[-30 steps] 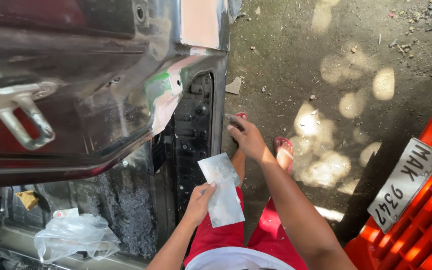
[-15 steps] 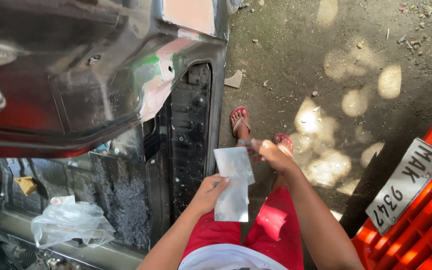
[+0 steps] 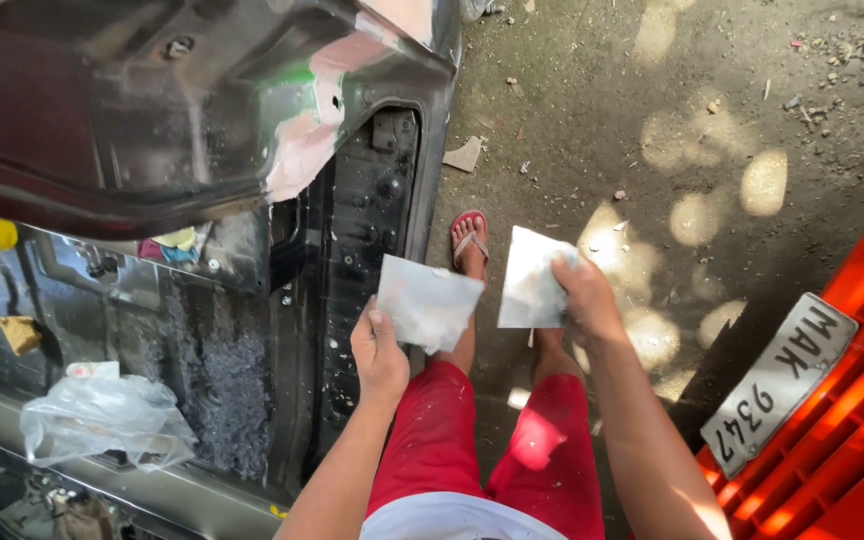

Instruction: The person uses a sanding block to smooth the surface of a car door, focusing on the lower edge and the area around the door latch. They move between different sections of the door, applying pressure to the sanding block to remove material and prepare the surface.

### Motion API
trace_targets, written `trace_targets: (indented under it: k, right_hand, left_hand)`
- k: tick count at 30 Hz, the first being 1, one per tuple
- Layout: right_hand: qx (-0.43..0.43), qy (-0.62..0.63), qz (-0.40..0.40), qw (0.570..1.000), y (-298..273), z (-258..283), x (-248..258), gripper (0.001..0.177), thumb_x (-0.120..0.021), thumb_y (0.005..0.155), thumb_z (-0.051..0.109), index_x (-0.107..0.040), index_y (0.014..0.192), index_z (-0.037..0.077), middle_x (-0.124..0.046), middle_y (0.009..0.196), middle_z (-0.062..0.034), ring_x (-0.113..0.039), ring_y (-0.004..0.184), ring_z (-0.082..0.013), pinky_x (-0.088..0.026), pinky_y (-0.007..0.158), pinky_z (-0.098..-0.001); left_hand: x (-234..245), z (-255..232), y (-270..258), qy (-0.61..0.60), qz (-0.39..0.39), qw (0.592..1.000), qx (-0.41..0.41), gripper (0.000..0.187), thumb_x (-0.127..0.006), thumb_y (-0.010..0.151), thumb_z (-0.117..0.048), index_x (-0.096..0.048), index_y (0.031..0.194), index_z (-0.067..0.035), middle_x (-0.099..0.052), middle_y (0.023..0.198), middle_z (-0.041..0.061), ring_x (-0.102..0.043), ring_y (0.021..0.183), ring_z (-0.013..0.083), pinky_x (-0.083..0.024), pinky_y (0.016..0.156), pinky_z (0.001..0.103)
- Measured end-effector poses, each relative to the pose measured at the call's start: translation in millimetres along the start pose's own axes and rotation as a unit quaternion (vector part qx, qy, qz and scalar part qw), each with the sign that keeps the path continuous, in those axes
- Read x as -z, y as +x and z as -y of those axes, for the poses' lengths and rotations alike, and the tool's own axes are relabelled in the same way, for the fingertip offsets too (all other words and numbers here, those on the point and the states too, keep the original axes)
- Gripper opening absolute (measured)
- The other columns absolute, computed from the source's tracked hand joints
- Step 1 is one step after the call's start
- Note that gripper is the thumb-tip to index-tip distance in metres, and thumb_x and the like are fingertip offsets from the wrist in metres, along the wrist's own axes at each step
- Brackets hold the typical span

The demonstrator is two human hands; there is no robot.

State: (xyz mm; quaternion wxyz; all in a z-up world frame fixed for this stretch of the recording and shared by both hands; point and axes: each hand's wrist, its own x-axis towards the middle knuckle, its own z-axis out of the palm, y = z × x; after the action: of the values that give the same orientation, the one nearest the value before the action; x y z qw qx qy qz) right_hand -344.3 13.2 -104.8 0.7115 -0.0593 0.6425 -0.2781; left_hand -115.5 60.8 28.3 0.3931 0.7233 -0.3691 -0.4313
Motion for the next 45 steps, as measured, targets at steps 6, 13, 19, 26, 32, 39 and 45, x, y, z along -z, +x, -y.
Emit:
trace_targets:
  k: [6, 13, 19, 26, 32, 39, 45]
  right_hand:
    - [0.088, -0.005, 0.059, 0.994, -29, 3, -35, 0.03, -0.075, 0.091, 0.031, -0.066, 0.104, 0.006, -0.067, 0.079, -0.0046, -0.067, 0.071, -0.0151, -0.059, 0.065, -0.0351]
    - [0.243, -0.18, 0.119, 0.946, -50, 30, -33, 0.021, -0.075, 0.091, 0.028, -0.068, 0.097, 0.009, -0.06, 0.075, -0.0015, -0.053, 0.072, -0.0116, -0.05, 0.065, -0.0316]
    - [0.446, -0.256, 0.326, 0.793, -124, 60, -26, 0.033, -0.062, 0.091, 0.041, -0.078, 0.105, 0.016, -0.071, 0.115, -0.0164, -0.062, 0.116, -0.0394, -0.047, 0.1, -0.0506]
    - [0.399, -0.337, 0.337, 0.783, -132, 43, -21, 0.039, -0.054, 0.097, 0.029, -0.069, 0.122, 0.003, -0.067, 0.117, -0.0291, -0.063, 0.108, -0.0525, -0.05, 0.089, -0.0618]
    - [0.276, -0.272, 0.309, 0.869, -113, 50, -28, 0.042, -0.055, 0.098, 0.029, -0.065, 0.129, 0.003, -0.073, 0.103, -0.0216, -0.062, 0.09, -0.0232, -0.053, 0.081, -0.0476]
    - [0.3, -0.214, 0.245, 0.897, -107, 38, -42, 0.043, -0.047, 0.104, 0.013, -0.045, 0.145, 0.0, -0.069, 0.095, -0.023, -0.066, 0.074, -0.0265, -0.056, 0.068, -0.0385]
    - [0.388, -0.3, 0.361, 0.793, -138, 31, -82, 0.034, -0.058, 0.095, 0.011, -0.067, 0.127, 0.003, -0.072, 0.114, -0.0186, -0.072, 0.101, -0.0357, -0.056, 0.085, -0.047]
  left_hand:
    - [-27, 7, -29, 0.085, -0.036, 0.988, -0.12, 0.063, -0.027, 0.105, -0.053, -0.058, 0.077, -0.006, -0.041, 0.052, 0.003, -0.039, 0.053, 0.0097, -0.038, 0.053, 0.028]
    - [-24, 21, -56, 0.123, 0.09, 0.985, -0.078, 0.047, -0.042, 0.104, -0.034, -0.065, 0.093, 0.006, -0.063, 0.069, 0.025, -0.062, 0.067, 0.0381, -0.053, 0.064, 0.047]
    - [-14, 28, -67, -0.153, 0.009, 0.975, 0.159, 0.038, -0.052, 0.1, -0.038, -0.071, 0.092, -0.005, -0.07, 0.083, 0.003, -0.063, 0.08, 0.0136, -0.051, 0.084, 0.033]
    - [30, 2, -61, -0.049, 0.006, 0.998, -0.047, 0.051, -0.044, 0.105, -0.035, -0.059, 0.063, -0.011, -0.052, 0.055, 0.001, -0.051, 0.053, 0.0116, -0.046, 0.057, 0.028]
    - [31, -36, -56, 0.016, 0.247, 0.959, -0.136, 0.031, -0.049, 0.102, -0.021, -0.068, 0.084, -0.004, -0.05, 0.116, 0.012, -0.05, 0.113, 0.0279, -0.04, 0.101, 0.04]
    - [17, -76, -50, -0.118, 0.011, 0.954, 0.276, 0.051, -0.067, 0.091, -0.035, -0.066, 0.119, 0.008, -0.057, 0.138, 0.025, -0.052, 0.133, 0.0308, -0.038, 0.114, 0.045]
    - [50, -49, -26, -0.251, -0.081, 0.931, 0.254, 0.029, -0.075, 0.087, -0.017, -0.06, 0.092, 0.007, -0.058, 0.139, 0.02, -0.06, 0.121, 0.0257, -0.05, 0.102, 0.043]
